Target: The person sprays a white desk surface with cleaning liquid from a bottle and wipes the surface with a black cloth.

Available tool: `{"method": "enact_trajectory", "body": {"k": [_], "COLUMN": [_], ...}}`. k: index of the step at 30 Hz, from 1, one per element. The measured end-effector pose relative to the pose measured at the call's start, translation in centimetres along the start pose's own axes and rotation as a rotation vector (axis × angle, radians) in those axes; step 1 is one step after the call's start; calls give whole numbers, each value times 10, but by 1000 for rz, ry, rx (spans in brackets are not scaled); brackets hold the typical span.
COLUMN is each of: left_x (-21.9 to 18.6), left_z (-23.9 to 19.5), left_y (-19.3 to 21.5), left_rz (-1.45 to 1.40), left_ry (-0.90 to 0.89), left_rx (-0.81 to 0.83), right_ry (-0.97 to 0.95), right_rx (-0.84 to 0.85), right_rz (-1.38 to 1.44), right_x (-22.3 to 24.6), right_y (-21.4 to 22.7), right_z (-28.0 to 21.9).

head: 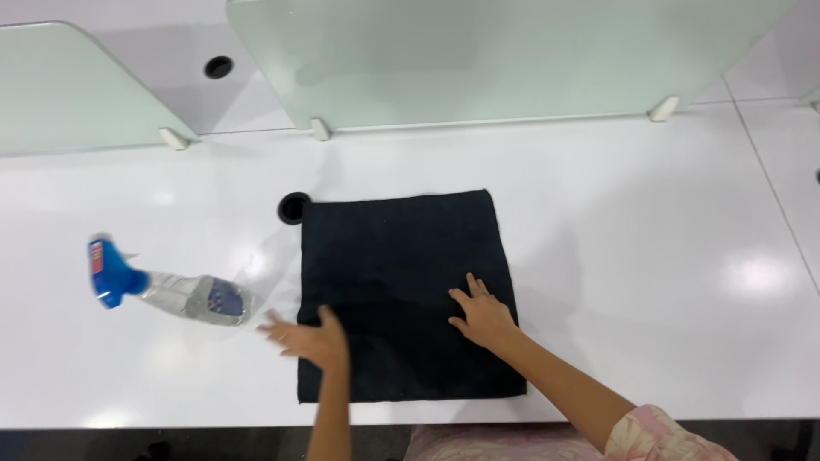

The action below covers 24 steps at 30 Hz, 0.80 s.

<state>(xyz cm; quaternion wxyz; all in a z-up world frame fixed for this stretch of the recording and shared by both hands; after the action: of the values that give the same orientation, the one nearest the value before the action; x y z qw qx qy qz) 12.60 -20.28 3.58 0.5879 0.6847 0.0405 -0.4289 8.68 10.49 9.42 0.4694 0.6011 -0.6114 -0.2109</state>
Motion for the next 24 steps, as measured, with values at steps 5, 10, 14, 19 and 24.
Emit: {"method": "enact_trajectory", "body": {"k": [5, 10, 14, 19, 24], "left_x": [-77, -135, -158, -177, -203], "left_z": [-58, -93, -132, -177, -180], "left_y": [-30, -59, -104, -129, -145], "left_rz": [28, 107, 233, 116, 199], "left_ry": [-430, -762, -903, -901, -930], "left_rx": [295, 479, 777, 810, 727], "right_ry": [-31, -170, -419, -409, -267], "right_rx": [-186, -308, -131, -354, -460], "right_rz": [-7, 33, -48, 167, 249], "right_x": [-72, -164, -217, -251, -245], "right_y": [-2, 6, 30, 58, 62], "right_z": [-33, -88, -122, -98, -32]}}
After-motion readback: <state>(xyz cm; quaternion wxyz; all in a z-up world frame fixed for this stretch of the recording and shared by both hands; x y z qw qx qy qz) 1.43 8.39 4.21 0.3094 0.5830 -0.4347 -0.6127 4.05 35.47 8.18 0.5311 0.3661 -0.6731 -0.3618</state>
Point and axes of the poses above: each hand's wrist, its own z-axis towards the middle knuckle, its own y-axis out of the back of the hand, x = y × z, the point moved 1 cm from there along z, towards the middle knuckle, and after that the axes turned 2 degrees about x, right-handed, at the moved point
